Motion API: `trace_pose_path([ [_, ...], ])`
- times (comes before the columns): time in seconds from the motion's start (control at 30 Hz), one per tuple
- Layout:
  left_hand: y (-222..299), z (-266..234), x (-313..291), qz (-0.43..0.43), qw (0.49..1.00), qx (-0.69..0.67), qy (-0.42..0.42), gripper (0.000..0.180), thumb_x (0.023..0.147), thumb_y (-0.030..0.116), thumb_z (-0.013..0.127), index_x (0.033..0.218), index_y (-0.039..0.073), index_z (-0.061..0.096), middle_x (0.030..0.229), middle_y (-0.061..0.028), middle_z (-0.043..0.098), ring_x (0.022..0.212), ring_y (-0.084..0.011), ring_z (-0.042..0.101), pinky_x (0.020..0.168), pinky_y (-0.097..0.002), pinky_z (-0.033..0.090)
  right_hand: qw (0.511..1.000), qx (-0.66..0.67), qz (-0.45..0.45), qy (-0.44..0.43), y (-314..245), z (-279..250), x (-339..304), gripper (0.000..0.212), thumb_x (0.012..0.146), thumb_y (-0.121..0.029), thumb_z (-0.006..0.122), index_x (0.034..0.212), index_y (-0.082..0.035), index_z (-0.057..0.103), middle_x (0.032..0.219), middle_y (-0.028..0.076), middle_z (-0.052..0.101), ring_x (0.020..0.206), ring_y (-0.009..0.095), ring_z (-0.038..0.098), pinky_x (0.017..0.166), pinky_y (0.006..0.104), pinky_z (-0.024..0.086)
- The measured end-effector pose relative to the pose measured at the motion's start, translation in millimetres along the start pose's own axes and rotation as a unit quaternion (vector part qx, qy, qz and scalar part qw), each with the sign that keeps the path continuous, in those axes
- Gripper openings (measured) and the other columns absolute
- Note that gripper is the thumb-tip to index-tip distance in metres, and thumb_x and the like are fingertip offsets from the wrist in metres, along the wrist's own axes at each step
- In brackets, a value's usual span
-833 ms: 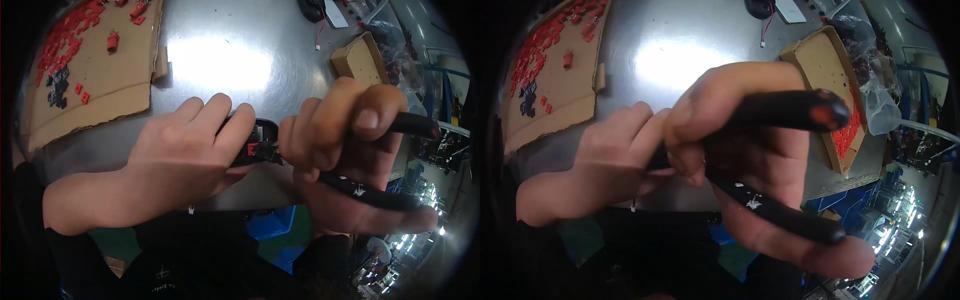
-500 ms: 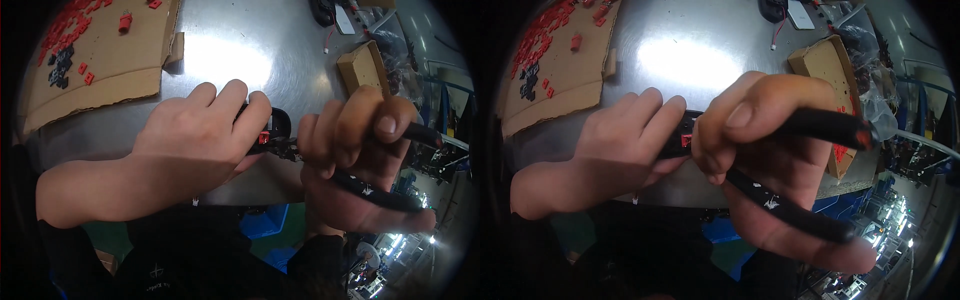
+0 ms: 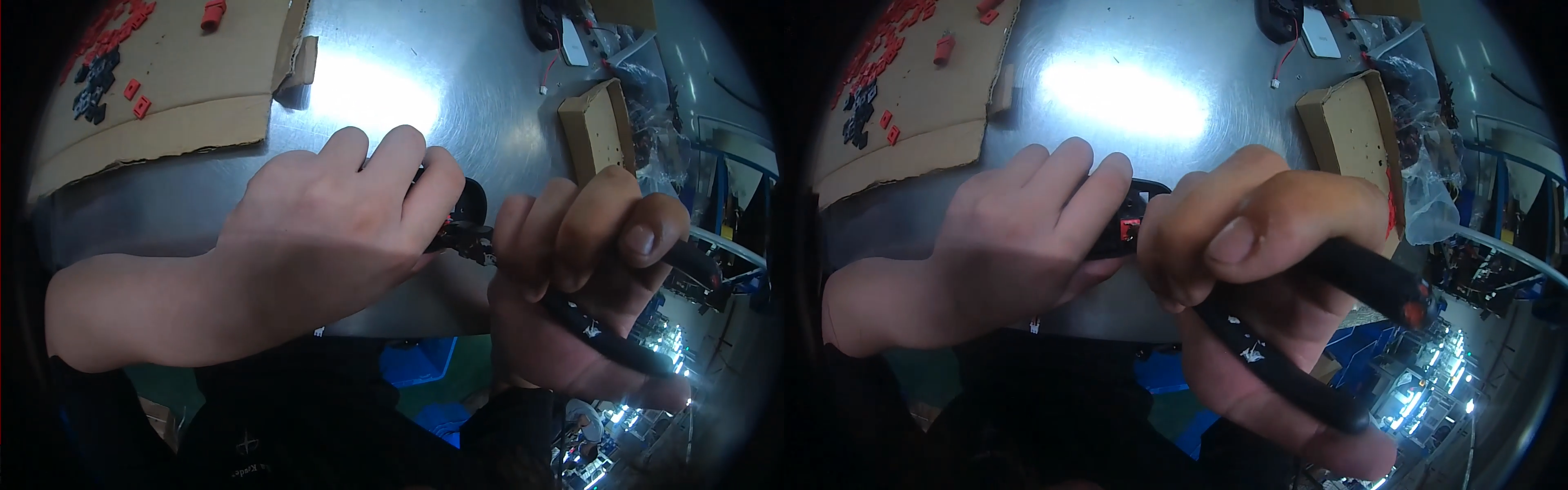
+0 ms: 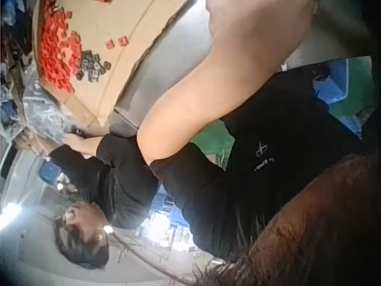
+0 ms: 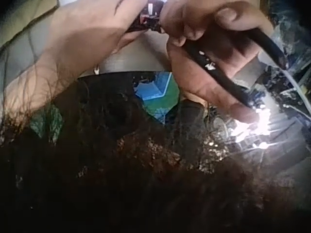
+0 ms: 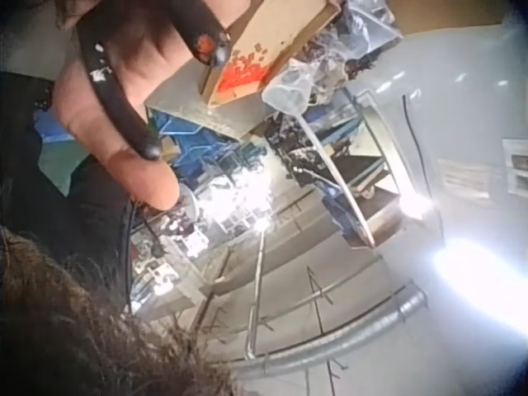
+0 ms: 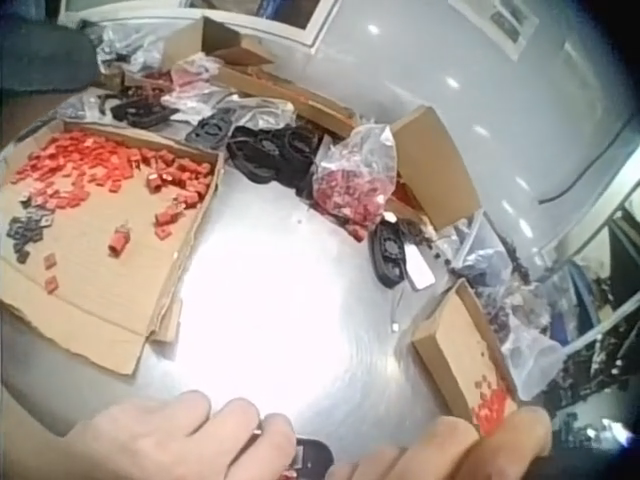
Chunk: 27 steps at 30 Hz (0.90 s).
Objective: Assemble small electronic devices by combining plastic housings with internal components and using pliers to secure parts.
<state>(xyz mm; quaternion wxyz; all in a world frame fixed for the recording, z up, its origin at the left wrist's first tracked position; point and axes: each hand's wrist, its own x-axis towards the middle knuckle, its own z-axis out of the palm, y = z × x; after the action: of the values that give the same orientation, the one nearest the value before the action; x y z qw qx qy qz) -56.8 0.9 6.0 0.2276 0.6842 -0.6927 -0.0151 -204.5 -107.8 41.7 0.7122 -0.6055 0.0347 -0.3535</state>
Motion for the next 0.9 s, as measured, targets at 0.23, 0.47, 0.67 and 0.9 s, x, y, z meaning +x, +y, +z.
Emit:
trace_pose_path([
  [0.23,3.4,2.9,-4.3,-0.01,0.995,0.092,-0.025,0.056,0.073,0.036,0.08,0.116,0.005,0.062,0.09,-0.0053,0.056,0.073,-0.0184,0.059,0.058,-0.0307,0.048,0.999,-0.05,-0.02,0.011,-0.1,16.0,-2.4,0.08,0.08,-0.076,0.074,0.115,-0.01,0.046,0.085,0.004,0.047,0.062,0.014,0.046,0.055,0.0293,0.037],
  [0.47,-1.2,2.7,-3.3,0.013,0.995,0.096,-0.021,0.056,0.073,0.037,0.08,0.115,0.005,0.063,0.09,-0.0034,0.056,0.072,-0.0159,0.057,0.058,-0.0286,0.046,0.992,-0.067,-0.04,-0.103,0.2,-3.3,9.7,0.078,0.081,-0.074,0.074,0.114,-0.009,0.046,0.084,0.004,0.046,0.062,0.014,0.046,0.054,0.029,0.036],
  [0.67,1.5,3.0,-3.3,0.021,0.992,0.124,-0.002,0.051,0.076,0.038,0.077,0.112,0.004,0.065,0.088,-0.0033,0.055,0.07,-0.0154,0.056,0.056,-0.0274,0.045,0.996,-0.067,-0.063,-0.013,-6.0,-4.7,1.5,0.076,0.082,-0.069,0.075,0.116,-0.007,0.048,0.084,0.004,0.046,0.062,0.014,0.046,0.053,0.0294,0.036],
  [0.9,0.9,5.2,-5.6,0.01,0.993,0.118,0.014,0.049,0.079,0.04,0.075,0.111,0.003,0.066,0.086,-0.0028,0.055,0.068,-0.0151,0.055,0.053,-0.0272,0.045,0.995,-0.05,-0.063,-0.054,-1.4,2.2,5.3,0.077,0.084,-0.073,0.068,0.116,-0.007,0.048,0.084,0.004,0.046,0.061,0.014,0.045,0.05,0.0284,0.037],
])
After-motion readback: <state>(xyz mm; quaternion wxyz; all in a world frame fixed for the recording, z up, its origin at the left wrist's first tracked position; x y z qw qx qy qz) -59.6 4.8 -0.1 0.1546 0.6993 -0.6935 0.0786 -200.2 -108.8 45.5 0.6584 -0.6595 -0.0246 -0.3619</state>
